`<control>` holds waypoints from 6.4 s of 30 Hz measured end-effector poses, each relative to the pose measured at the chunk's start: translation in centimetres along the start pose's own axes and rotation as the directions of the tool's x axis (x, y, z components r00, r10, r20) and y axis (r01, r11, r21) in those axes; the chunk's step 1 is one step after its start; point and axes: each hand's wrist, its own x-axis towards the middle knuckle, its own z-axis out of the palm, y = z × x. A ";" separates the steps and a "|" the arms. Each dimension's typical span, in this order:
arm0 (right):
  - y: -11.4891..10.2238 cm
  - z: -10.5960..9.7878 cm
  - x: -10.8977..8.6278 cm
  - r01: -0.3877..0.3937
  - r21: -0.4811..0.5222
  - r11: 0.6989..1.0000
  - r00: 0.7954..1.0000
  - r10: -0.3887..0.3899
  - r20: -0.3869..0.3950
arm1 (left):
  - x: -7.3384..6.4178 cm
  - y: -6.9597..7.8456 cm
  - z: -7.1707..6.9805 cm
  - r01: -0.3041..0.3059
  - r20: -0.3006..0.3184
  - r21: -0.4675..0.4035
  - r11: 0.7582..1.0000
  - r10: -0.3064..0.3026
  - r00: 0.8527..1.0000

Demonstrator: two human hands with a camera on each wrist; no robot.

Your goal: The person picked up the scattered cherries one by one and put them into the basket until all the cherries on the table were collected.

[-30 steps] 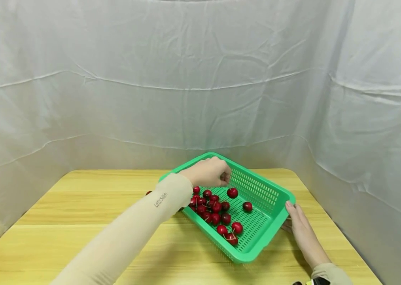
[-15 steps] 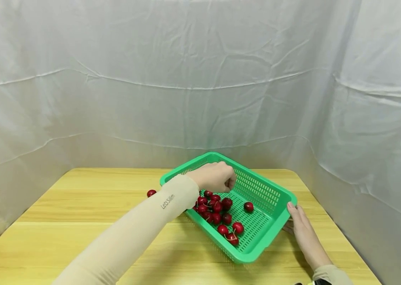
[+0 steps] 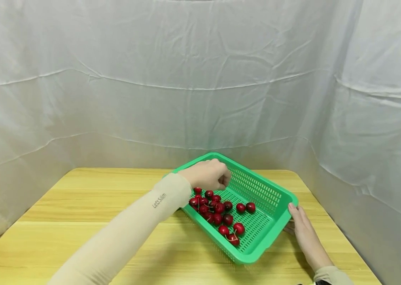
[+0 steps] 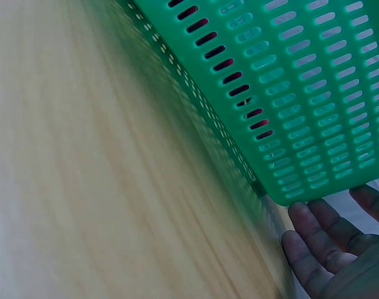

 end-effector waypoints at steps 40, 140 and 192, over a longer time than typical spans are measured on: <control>0.1 -0.7 0.0 -0.047 -0.016 0.999 0.999 0.047 0.015 | -11.7 -13.9 1.4 0.294 -0.166 -0.195 0.936 -0.327 0.930; 0.9 -0.5 0.0 0.050 0.012 0.999 0.999 -0.050 -0.016 | -7.7 -7.6 -2.1 0.241 -0.443 -0.375 0.895 -0.402 0.802; 0.4 0.0 -0.3 0.053 0.025 0.998 0.998 -0.053 -0.018 | -2.0 1.6 1.5 0.009 -0.139 -0.164 0.986 -0.032 0.990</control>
